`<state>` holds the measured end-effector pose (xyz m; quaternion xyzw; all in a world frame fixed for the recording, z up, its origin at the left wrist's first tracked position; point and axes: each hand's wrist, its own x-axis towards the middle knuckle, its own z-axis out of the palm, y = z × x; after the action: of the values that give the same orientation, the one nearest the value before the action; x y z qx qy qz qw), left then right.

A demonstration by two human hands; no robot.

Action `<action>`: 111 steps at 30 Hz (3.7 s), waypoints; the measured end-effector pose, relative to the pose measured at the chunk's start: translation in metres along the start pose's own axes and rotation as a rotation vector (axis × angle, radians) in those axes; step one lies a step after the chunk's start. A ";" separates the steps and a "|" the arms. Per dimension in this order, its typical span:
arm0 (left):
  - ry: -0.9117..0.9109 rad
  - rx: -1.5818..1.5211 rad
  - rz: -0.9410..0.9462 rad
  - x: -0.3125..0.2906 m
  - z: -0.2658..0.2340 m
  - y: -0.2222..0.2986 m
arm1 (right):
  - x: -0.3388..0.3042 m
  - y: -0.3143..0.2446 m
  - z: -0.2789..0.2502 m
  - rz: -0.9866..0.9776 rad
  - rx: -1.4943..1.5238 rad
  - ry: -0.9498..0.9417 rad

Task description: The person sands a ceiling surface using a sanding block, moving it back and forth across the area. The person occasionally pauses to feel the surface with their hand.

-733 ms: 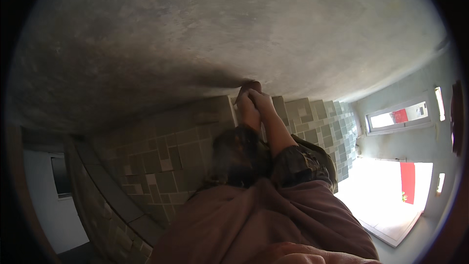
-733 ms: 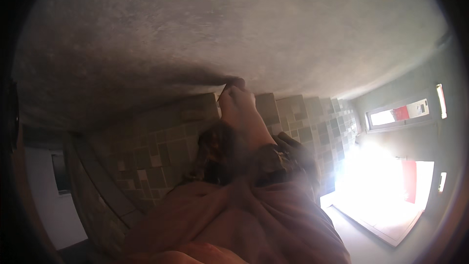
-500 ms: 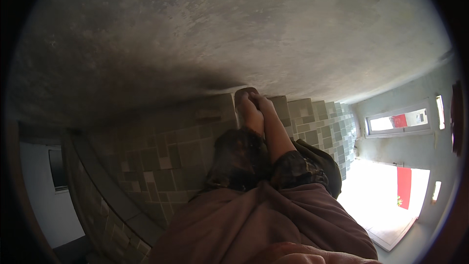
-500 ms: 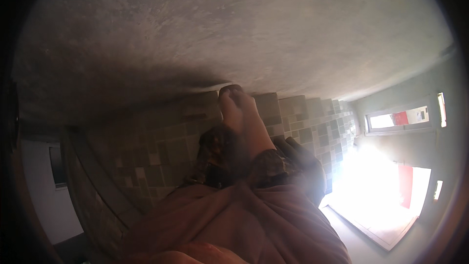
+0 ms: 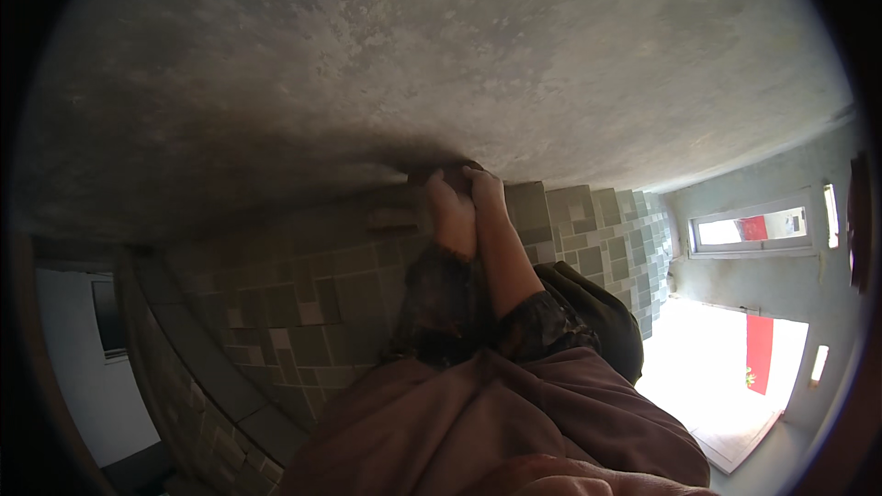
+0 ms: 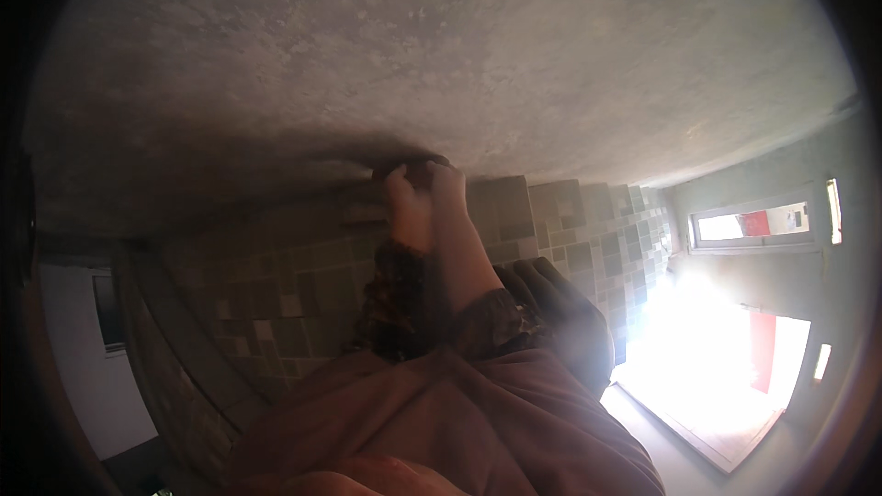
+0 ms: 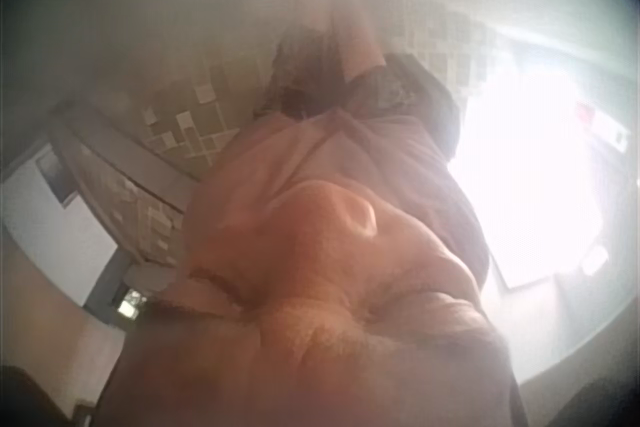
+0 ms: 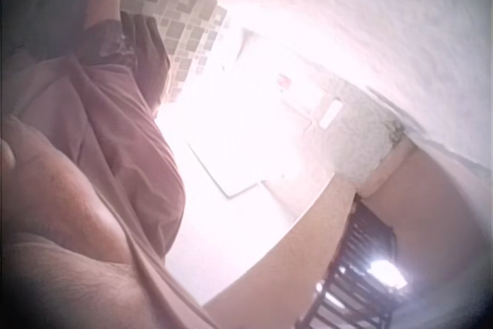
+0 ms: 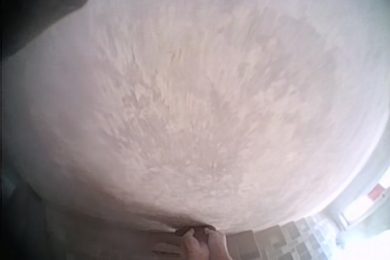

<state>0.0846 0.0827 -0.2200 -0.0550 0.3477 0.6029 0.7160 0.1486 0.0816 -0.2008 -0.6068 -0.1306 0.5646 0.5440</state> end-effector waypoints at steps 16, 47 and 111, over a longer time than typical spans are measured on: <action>-0.203 -0.072 -0.055 0.025 -0.023 0.004 | 0.026 0.020 0.004 0.031 -0.066 0.000; -0.069 -0.126 0.052 0.007 -0.002 -0.022 | 0.005 0.016 -0.032 -0.140 0.831 -0.422; -0.212 0.204 0.273 -0.074 0.091 0.018 | 0.045 0.034 0.006 0.264 0.714 0.462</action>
<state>0.1057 0.0716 -0.1033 0.1291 0.3339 0.6587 0.6618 0.1430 0.1066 -0.2517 -0.5028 0.2762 0.4884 0.6576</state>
